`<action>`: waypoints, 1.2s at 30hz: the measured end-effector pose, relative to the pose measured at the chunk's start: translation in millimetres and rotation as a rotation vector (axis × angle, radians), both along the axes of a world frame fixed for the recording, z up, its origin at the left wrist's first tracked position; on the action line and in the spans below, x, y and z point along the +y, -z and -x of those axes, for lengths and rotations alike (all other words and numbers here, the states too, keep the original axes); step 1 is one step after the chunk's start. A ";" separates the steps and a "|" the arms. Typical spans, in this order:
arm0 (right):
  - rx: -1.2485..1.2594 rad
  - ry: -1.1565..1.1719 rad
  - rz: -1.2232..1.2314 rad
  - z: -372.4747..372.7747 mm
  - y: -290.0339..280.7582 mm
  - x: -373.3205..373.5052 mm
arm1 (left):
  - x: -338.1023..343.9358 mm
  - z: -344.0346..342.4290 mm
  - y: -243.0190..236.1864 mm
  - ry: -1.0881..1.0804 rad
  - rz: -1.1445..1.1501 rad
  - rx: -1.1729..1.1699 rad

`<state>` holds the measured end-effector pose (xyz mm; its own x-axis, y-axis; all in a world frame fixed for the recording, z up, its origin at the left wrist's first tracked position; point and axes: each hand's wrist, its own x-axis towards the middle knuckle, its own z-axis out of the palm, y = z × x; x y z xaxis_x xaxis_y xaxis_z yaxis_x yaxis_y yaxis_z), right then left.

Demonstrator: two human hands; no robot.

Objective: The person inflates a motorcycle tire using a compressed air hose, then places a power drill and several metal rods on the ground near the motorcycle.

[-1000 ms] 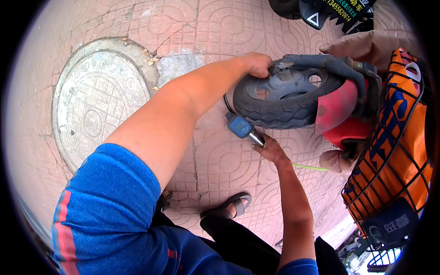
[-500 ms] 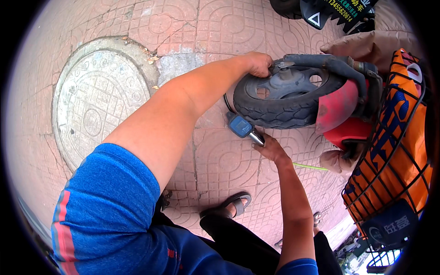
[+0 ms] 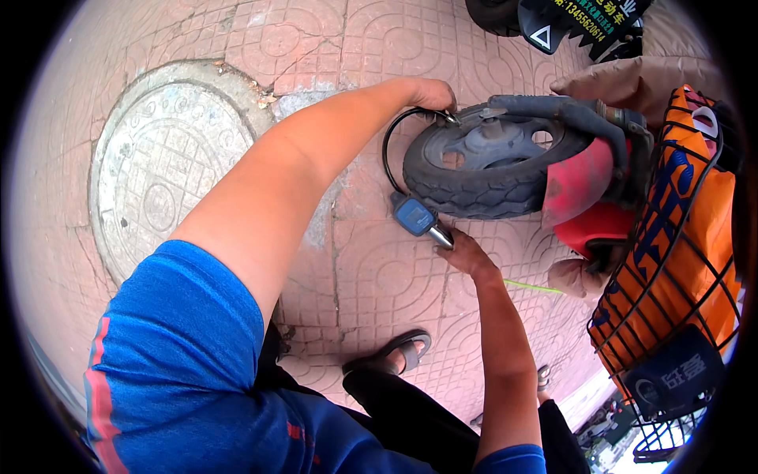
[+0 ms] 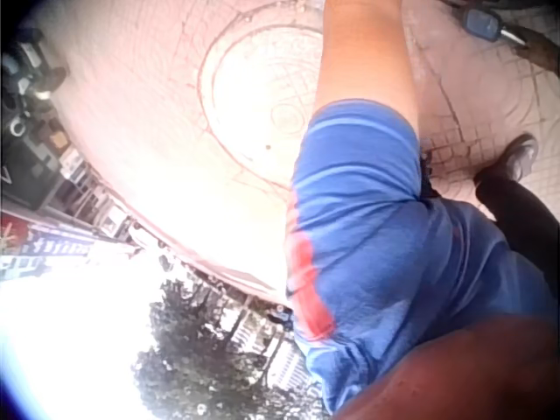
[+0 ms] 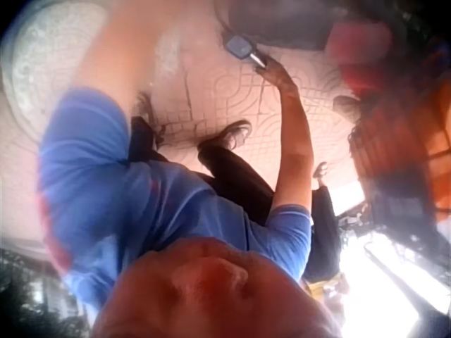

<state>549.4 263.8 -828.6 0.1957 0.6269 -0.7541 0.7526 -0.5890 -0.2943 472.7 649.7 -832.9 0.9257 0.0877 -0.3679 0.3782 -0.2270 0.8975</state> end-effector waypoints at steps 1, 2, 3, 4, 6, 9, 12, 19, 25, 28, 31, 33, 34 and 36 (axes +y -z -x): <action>0.003 0.011 0.001 2.0 -1.0 -0.5 | -1.4 4.5 -2.7 -0.041 0.058 0.037; 0.001 0.022 0.003 4.4 -6.6 -0.1 | -4.6 8.8 -9.7 -0.081 0.116 0.069; -0.002 0.033 0.004 6.2 -9.7 -0.7 | -7.8 11.0 -15.4 -0.121 0.174 0.102; -0.005 0.026 0.003 7.4 -11.6 1.3 | -7.9 13.1 -12.0 -0.152 0.212 0.063; -0.011 0.011 0.001 9.4 -14.7 4.7 | -10.8 17.4 -1.6 -0.212 0.288 -0.015; -0.040 0.010 -0.092 7.4 -4.3 -8.5 | -1.6 29.6 2.2 -0.502 0.590 -0.084; -0.040 -0.057 -0.017 -0.3 4.1 -25.2 | 42.6 86.2 3.0 -0.399 0.712 0.046; 0.077 -0.402 -0.028 44.9 -0.9 -124.2 | 107.4 164.6 -17.9 -0.145 -0.891 0.512; -0.017 -0.432 -0.004 54.9 7.8 -126.5 | 12.8 76.4 18.3 -0.221 -0.590 -0.133; -0.061 -0.448 -0.022 56.8 11.9 -126.8 | -21.4 33.4 48.1 -0.266 -0.399 -0.236; -0.065 -0.385 -0.057 60.3 16.4 -135.0 | -54.2 11.2 29.7 -0.377 -0.331 -0.301; -0.089 -0.387 -0.035 61.1 14.6 -134.7 | -58.0 5.6 24.8 -0.385 -0.407 -0.271; -0.096 -0.389 -0.016 61.8 13.0 -132.6 | -56.9 2.7 26.5 -0.349 -0.462 -0.265; -0.108 -0.391 0.004 64.6 14.7 -131.8 | -51.6 -1.5 30.0 -0.278 -0.572 -0.252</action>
<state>484.8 131.9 -843.3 0.0211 0.6669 -0.7448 0.9465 -0.2534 -0.2000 474.2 598.0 -862.9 0.8919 0.4512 0.0311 0.2861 -0.6161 0.7339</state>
